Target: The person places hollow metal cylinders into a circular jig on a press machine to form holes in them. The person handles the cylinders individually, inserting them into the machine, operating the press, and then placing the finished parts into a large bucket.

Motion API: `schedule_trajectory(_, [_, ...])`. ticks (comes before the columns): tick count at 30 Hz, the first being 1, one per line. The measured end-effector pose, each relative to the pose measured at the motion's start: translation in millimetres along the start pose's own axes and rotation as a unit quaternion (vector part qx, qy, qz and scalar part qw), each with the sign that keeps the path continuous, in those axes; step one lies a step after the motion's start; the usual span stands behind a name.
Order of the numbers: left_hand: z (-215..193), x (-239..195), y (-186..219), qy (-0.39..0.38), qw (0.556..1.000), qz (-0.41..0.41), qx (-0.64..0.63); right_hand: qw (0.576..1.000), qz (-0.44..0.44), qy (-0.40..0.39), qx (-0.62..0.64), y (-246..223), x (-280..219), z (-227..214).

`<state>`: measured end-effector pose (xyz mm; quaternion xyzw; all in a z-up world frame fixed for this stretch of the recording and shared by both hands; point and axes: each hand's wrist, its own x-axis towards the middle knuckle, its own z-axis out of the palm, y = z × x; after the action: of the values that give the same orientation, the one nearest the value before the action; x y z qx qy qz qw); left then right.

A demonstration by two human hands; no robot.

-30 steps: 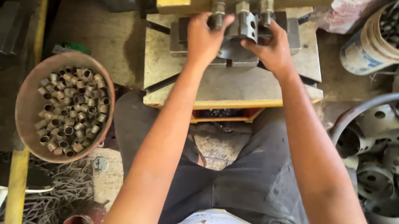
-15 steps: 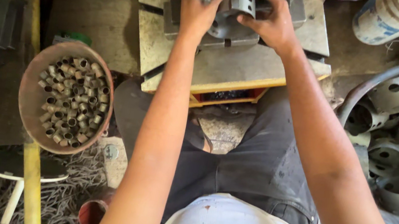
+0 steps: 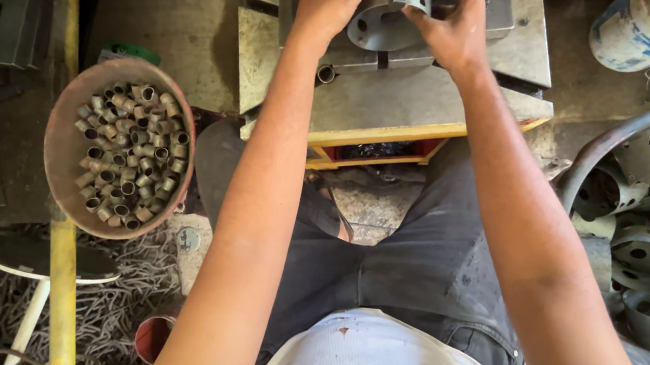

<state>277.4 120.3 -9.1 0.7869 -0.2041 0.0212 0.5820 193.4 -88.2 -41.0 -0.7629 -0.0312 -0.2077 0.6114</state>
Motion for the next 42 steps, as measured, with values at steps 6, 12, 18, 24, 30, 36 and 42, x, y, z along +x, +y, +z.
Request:
schedule_trajectory(6, [5, -1, 12, -0.002, 0.998, -0.054, -0.023, 0.997, -0.056, 0.004, -0.059, -14, 0, 2])
schedule_trajectory(12, [3, -5, 23, 0.001, 1.000, -0.004, -0.007, 0.997, -0.021, -0.003, -0.079, -21, 4, -1])
schedule_trajectory(18, [-3, -11, 10, -0.009, 1.000, -0.022, -0.020, 0.999, -0.045, -0.005, -0.018, -23, 3, 2])
schedule_trajectory(24, [-21, -14, -18, -0.080, 0.996, -0.014, -0.038, 0.995, -0.066, 0.001, -0.068, -25, 2, -1])
schedule_trajectory(30, [-26, -17, -23, -0.083, 0.996, -0.015, 0.001, 0.999, -0.034, -0.012, -0.012, -25, 3, 0])
schedule_trajectory(36, [-24, -19, -22, -0.072, 0.997, -0.008, -0.028, 0.997, -0.058, -0.007, -0.046, -21, 3, -1])
schedule_trajectory(42, [-23, -22, -14, -0.080, 0.996, 0.010, -0.035, 0.997, -0.078, -0.006, -0.021, -24, 1, -1])
